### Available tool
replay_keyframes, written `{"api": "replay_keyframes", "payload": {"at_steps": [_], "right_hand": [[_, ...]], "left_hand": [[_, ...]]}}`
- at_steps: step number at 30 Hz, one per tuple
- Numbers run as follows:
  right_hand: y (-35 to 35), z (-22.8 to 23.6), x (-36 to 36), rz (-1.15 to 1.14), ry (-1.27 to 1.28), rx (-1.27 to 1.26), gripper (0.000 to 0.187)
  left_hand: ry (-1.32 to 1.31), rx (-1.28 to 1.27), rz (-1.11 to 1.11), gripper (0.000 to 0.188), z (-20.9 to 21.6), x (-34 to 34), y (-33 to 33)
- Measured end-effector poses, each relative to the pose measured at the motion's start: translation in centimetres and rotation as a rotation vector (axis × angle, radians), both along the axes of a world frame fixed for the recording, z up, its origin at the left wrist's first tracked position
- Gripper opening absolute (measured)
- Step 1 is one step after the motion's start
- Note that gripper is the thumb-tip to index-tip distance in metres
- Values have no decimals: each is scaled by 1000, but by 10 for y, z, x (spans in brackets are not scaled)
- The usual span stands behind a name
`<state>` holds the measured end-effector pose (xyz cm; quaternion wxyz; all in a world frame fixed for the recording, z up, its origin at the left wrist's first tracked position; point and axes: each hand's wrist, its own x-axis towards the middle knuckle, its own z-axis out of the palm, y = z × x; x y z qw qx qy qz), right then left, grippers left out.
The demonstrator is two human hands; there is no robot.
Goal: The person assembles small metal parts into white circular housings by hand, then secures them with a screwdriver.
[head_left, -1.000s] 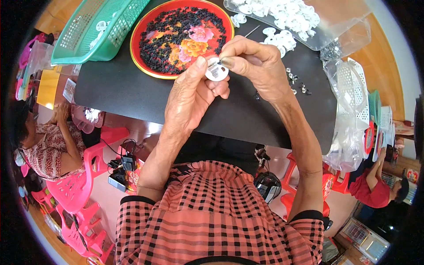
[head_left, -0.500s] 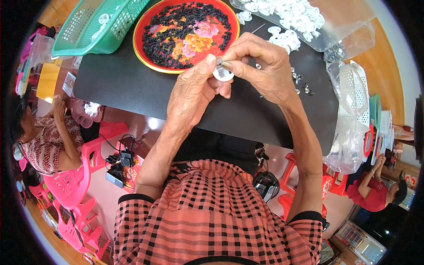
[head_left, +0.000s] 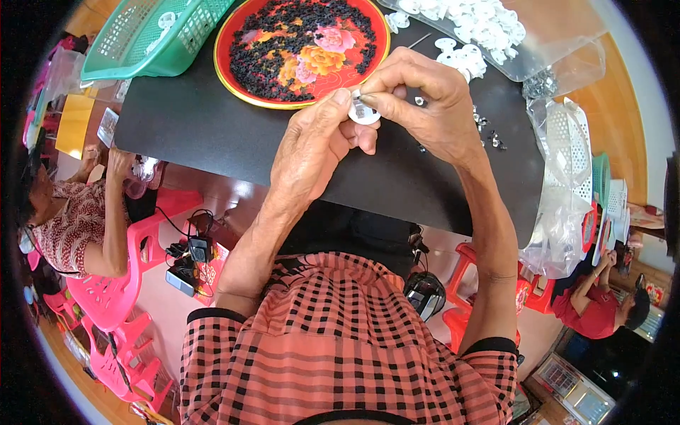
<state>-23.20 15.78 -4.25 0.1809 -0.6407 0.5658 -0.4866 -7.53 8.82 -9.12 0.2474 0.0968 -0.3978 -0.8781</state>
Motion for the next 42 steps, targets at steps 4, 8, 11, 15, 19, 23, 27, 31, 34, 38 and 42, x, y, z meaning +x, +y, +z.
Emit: {"api": "replay_keyframes", "payload": {"at_steps": [4,8,11,15,19,23,27,31,34,38,42], "right_hand": [[1,4,4,-17,143,-14,8],[1,1,7,-42,232,-30,8],[0,-3,7,-84,175,17,8],[-1,-5,5,-61,79,75,8],[-3,-10,6,-82,105,-10,9],[-4,-10,10,-70,101,-60,12],[-7,-13,11,-57,179,-190,16],[-5,-11,12,-57,386,-226,19],[-4,-13,9,-38,491,-243,20],[0,-14,12,-41,607,-258,23],[4,-15,13,-65,641,-213,25]], "left_hand": [[-67,-89,72,43,1,-1,5],[-213,-243,95,40,-3,1,3],[-207,-242,31,39,-4,3,-2],[-17,-9,-9,38,-9,-1,-1],[67,59,3,37,-7,-3,4],[113,57,3,36,-10,0,1],[112,85,-14,37,-12,3,-1],[62,91,16,38,-12,5,-1],[50,104,13,38,-13,5,0],[32,109,5,37,-11,6,0],[-1,142,-15,37,-14,8,-2]]}}
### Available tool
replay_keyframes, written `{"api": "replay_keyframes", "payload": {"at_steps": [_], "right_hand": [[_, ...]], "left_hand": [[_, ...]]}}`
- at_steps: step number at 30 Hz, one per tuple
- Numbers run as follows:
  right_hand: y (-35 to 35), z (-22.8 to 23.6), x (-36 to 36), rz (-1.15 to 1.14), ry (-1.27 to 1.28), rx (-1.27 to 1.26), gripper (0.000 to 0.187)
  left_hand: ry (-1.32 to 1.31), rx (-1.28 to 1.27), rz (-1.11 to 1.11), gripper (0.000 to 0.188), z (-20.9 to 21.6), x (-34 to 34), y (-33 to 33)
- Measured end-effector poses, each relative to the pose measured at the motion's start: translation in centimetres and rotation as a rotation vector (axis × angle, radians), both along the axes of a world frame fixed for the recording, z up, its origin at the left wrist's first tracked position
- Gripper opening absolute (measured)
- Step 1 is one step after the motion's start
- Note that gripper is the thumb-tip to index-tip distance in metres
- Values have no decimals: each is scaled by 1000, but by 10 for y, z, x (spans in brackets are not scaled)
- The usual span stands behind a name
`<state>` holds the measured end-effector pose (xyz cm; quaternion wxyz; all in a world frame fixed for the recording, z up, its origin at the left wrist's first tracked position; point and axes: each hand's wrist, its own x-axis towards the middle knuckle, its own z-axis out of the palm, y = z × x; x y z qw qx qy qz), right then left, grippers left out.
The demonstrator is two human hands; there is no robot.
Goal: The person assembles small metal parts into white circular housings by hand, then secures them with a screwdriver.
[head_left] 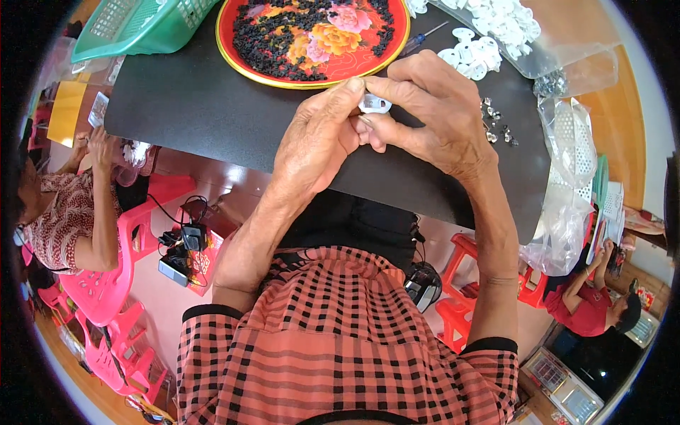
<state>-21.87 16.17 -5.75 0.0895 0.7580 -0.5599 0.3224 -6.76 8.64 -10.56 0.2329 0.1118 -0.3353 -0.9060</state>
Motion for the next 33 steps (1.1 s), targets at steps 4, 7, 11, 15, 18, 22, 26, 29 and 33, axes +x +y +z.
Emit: {"api": "replay_keyframes", "payload": {"at_steps": [4,7,11,15,18,22,26,29,33], "right_hand": [[1,-4,-1,-13,-173,30,30],[2,-1,-1,-21,-229,-5,32],[3,-3,-1,4,-364,21,35],[4,-5,4,-34,-408,1,33],[3,-8,2,-69,-316,-53,32],[1,-10,5,-83,-249,-71,32],[1,-11,10,-91,-347,-49,30],[0,-13,10,-97,-348,-44,29],[1,-13,7,-118,-195,-91,27]], "left_hand": [[11,-28,-4,37,5,-1,1],[18,-63,-3,39,5,-2,1],[50,-105,19,42,2,-4,3],[-33,-119,133,43,16,-8,14],[-67,-46,191,43,17,-11,19],[-13,-42,170,41,2,-11,16],[-35,-44,190,39,4,-11,15],[-39,-19,208,39,6,-12,16],[-32,0,207,38,7,-12,17]]}}
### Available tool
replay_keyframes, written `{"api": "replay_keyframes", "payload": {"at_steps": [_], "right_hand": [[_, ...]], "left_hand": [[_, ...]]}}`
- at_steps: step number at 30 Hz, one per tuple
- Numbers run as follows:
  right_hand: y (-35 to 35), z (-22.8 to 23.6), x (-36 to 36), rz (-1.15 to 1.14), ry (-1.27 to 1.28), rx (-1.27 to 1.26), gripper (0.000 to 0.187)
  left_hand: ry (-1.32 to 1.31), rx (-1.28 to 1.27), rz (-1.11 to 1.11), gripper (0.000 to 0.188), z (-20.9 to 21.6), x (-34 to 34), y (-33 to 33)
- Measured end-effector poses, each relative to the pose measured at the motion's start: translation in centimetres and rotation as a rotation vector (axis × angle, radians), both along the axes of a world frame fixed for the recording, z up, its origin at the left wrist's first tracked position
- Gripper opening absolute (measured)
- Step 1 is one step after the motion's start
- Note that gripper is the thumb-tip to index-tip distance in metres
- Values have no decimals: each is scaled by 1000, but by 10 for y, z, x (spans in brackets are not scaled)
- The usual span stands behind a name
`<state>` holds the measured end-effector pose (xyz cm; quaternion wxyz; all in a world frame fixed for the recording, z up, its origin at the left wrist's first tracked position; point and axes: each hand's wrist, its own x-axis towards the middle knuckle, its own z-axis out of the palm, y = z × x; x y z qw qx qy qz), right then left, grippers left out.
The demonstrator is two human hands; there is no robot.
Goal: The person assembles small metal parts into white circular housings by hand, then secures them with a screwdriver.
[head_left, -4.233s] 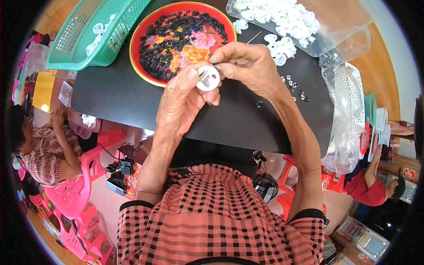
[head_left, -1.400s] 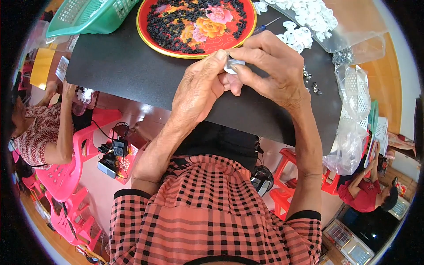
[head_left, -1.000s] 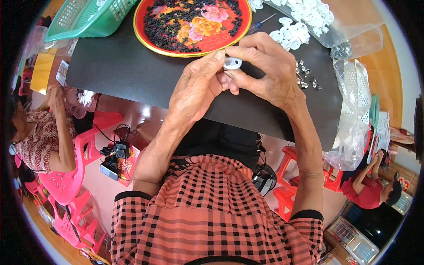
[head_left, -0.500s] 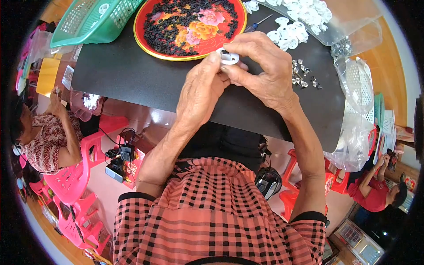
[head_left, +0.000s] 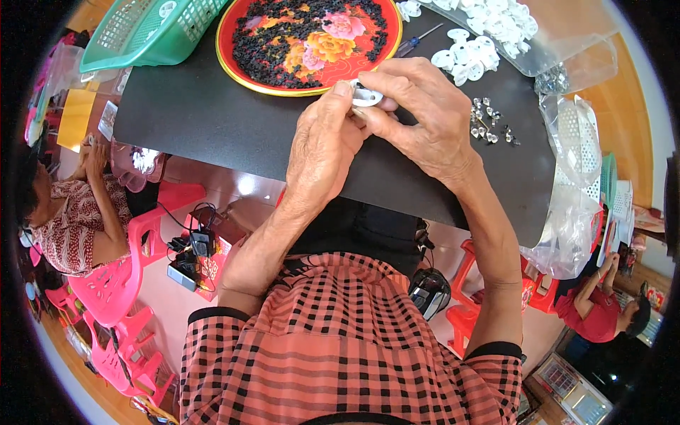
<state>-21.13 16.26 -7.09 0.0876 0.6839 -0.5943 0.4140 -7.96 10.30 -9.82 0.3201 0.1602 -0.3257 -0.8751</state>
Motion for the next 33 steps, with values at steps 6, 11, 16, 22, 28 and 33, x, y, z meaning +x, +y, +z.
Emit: {"api": "replay_keyframes", "payload": {"at_steps": [6,11,16,22,28,33], "right_hand": [[0,5,4,10,-112,33,31],[-1,1,5,12,-174,-2,32],[0,0,4,0,-70,-13,32],[1,4,0,75,-136,48,29],[1,3,1,97,-129,49,28],[2,6,0,97,-161,44,31]], "left_hand": [[30,-73,17,36,-5,4,-3],[33,-79,33,36,-3,4,-1],[5,-57,28,36,-4,4,-2],[-85,-110,42,38,-6,6,-1],[-146,-252,53,41,-7,7,-3],[-102,-235,54,41,-4,6,-1]]}}
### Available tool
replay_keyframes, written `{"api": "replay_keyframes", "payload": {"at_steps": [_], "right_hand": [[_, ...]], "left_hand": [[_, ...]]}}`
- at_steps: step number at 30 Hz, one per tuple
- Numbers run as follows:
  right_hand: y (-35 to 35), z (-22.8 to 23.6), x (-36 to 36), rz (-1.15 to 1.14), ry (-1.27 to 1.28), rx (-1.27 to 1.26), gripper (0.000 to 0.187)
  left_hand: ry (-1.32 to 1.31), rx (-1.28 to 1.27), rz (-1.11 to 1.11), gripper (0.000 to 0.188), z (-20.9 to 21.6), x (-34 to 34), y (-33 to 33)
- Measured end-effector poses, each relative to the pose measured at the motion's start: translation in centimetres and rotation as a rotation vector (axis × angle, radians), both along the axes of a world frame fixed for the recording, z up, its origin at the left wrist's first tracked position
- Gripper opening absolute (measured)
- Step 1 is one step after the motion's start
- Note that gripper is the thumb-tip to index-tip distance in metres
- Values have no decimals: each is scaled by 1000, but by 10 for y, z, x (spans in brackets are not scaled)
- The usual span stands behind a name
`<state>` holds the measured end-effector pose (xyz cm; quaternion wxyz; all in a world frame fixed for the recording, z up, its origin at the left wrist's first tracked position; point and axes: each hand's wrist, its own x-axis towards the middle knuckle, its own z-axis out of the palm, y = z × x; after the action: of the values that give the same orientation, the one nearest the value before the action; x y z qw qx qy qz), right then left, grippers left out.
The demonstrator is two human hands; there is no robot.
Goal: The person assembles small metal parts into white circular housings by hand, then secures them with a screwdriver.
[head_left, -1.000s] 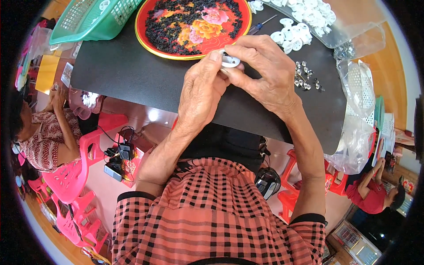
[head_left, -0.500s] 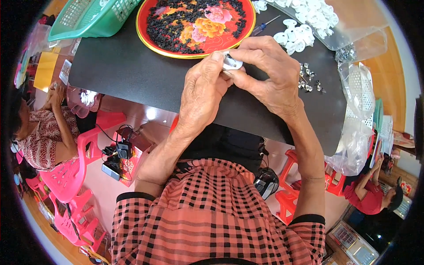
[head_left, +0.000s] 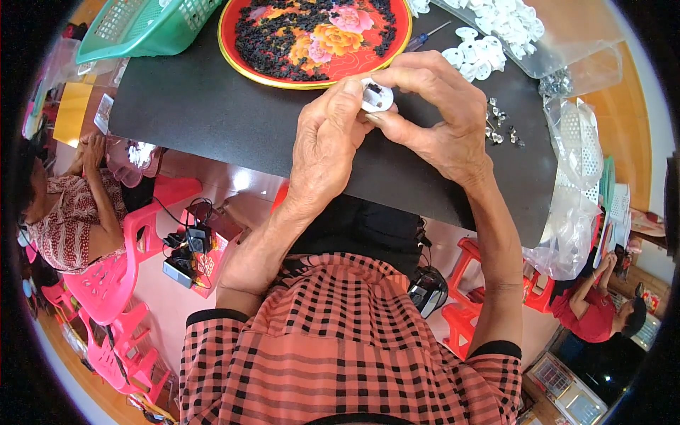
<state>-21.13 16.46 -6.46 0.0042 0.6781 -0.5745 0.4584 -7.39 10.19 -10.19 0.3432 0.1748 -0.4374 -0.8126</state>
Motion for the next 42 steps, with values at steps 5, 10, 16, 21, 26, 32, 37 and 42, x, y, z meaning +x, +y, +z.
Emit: {"api": "replay_keyframes", "payload": {"at_steps": [5,10,16,21,26,32,37,42], "right_hand": [[1,1,0,2,30,3,29],[0,2,-4,51,46,-36,26],[-3,-3,-16,52,-189,-53,14],[0,5,-17,28,-147,-114,13],[3,9,1,-27,38,-52,20],[0,-1,-6,-19,175,-135,20],[1,4,-9,28,168,-100,16],[5,1,-18,74,-171,-19,10]], "left_hand": [[77,76,-45,40,-2,0,-1],[63,69,-62,40,1,0,1],[152,8,-47,41,-5,-3,-3],[188,14,-83,41,-4,-4,-3],[133,64,-52,39,2,-4,0],[139,145,-75,38,2,-6,-1],[132,177,-112,39,-1,-2,0],[126,24,-144,45,1,-2,-1]]}}
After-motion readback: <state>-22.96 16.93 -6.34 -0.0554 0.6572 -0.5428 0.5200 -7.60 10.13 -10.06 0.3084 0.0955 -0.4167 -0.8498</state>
